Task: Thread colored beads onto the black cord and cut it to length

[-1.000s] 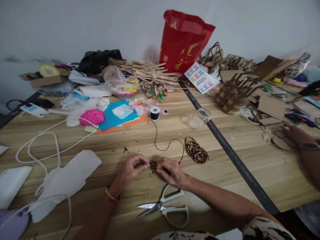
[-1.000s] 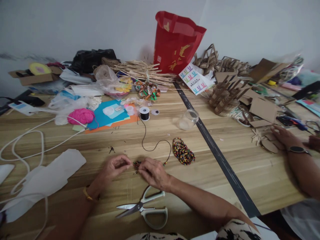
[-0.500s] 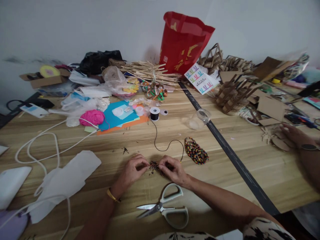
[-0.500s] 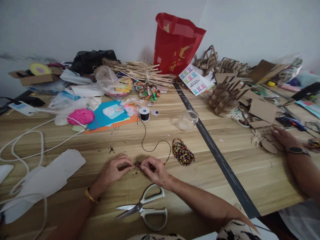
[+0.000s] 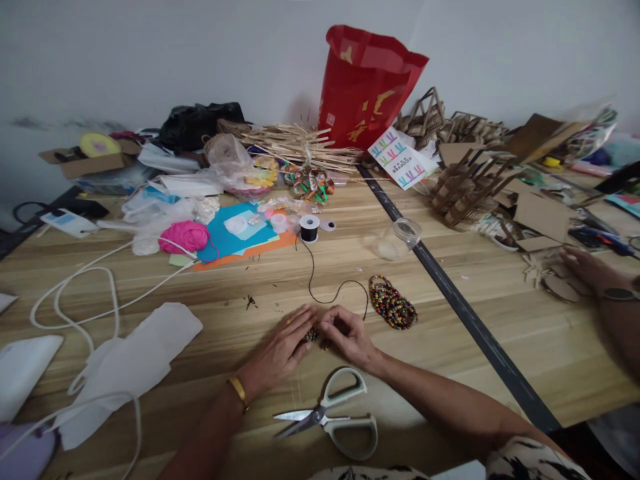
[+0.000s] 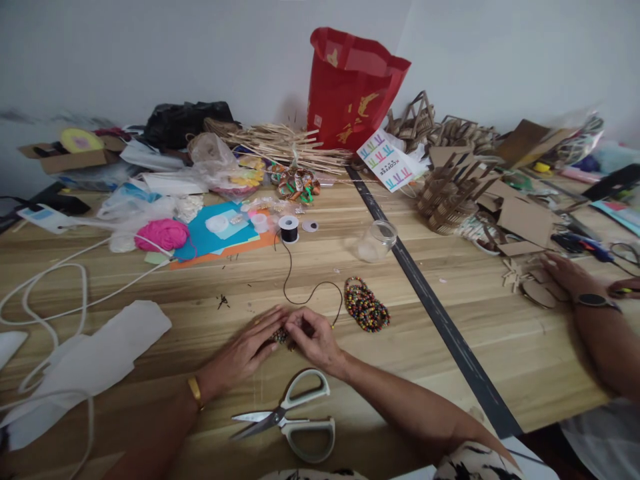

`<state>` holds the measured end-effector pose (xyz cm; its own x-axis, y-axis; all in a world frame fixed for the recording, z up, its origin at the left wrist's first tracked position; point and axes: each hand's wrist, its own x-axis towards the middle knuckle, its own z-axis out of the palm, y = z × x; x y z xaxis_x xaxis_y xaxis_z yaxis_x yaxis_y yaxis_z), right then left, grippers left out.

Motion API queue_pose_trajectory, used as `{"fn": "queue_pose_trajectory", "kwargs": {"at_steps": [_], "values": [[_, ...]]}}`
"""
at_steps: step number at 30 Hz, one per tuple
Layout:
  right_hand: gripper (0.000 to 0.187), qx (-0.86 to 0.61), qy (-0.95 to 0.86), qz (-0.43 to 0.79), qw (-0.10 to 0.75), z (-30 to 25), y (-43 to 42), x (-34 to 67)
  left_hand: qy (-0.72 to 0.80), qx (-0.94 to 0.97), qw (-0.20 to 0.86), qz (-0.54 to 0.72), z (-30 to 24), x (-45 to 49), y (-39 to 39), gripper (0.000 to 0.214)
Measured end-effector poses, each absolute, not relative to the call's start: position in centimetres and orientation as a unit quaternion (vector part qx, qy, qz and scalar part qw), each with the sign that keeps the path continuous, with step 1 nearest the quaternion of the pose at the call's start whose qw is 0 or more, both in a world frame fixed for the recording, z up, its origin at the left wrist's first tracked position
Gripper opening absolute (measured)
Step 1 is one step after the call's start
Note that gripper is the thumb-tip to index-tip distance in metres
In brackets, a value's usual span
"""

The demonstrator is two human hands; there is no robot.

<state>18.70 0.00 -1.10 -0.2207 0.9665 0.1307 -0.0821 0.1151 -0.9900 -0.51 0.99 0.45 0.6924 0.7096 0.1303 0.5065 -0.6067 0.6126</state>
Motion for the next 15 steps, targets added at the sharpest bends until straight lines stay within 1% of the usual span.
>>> {"fn": "queue_pose_trajectory", "kwargs": {"at_steps": [4,8,15], "values": [[0.028,-0.397,-0.530,0.552,0.506,-1.12,0.38,18.83,0.330,0.899,0.242,0.156,0.48,-0.30,0.89,0.048],[0.030,-0.414,-0.526,0.542,0.509,-0.92,0.77,18.97,0.298,0.921,0.199,0.155,0.43,0.02,0.93,0.044],[0.031,-0.427,-0.531,0.523,0.512,-0.83,0.94,19.00,0.267,0.942,0.144,0.146,-0.10,0.27,0.91,0.044]]}}
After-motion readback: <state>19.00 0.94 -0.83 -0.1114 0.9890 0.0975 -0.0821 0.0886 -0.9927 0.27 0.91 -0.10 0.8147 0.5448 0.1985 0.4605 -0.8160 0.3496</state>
